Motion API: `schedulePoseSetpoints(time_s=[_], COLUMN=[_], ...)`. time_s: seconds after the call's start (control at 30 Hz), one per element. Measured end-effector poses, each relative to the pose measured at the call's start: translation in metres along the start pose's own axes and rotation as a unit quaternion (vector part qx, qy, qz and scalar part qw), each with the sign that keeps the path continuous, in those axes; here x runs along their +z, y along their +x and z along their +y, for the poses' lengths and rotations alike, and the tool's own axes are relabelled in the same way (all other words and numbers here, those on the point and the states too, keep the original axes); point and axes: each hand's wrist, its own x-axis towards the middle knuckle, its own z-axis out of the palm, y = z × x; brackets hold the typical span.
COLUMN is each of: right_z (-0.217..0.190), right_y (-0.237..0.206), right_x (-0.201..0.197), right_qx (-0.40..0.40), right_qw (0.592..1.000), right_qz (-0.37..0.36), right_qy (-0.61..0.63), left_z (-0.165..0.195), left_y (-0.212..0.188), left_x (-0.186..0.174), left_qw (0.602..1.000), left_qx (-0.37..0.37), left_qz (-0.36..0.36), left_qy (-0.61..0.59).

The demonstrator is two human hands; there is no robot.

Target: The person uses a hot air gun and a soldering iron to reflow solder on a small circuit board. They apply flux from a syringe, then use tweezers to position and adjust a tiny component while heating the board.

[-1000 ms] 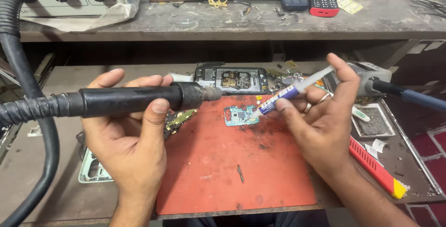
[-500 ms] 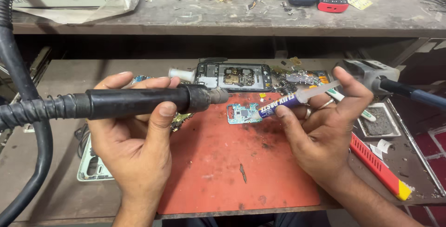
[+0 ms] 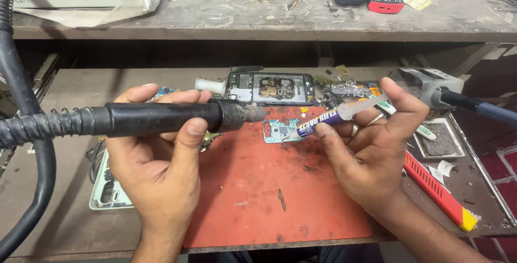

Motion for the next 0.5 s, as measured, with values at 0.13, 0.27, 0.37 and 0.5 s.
schedulePoseSetpoints(time_s=[0.13, 0.27, 0.37, 0.5], right_z=[0.0002, 0.0008, 0.0003, -0.0008], right_y=[-0.0009, -0.0003, -0.0018, -0.0012], right_x=[0.0013, 0.0004, 0.0022, 0.0025], right_qx=[-0.001, -0.031, -0.012, -0.016], right_qw=[1.000, 0.999, 1.000, 1.000], right_qz=[0.000, -0.011, -0.006, -0.010], right_qy=[0.008, 0.018, 0.023, 0.015], left_z=[0.0001, -0.0003, -0.0003, 0.0008], left_y=[0.0005, 0.0001, -0.0002, 0.0007], left_x=[0.0002, -0.0008, -0.0005, 0.0004], left_qw=[1.000, 1.000, 1.000, 1.000], left_qx=[0.001, 0.004, -0.002, -0.001], left_qz=[0.002, -0.004, -0.003, -0.001], left_qy=[0.001, 0.003, -0.009, -0.015])
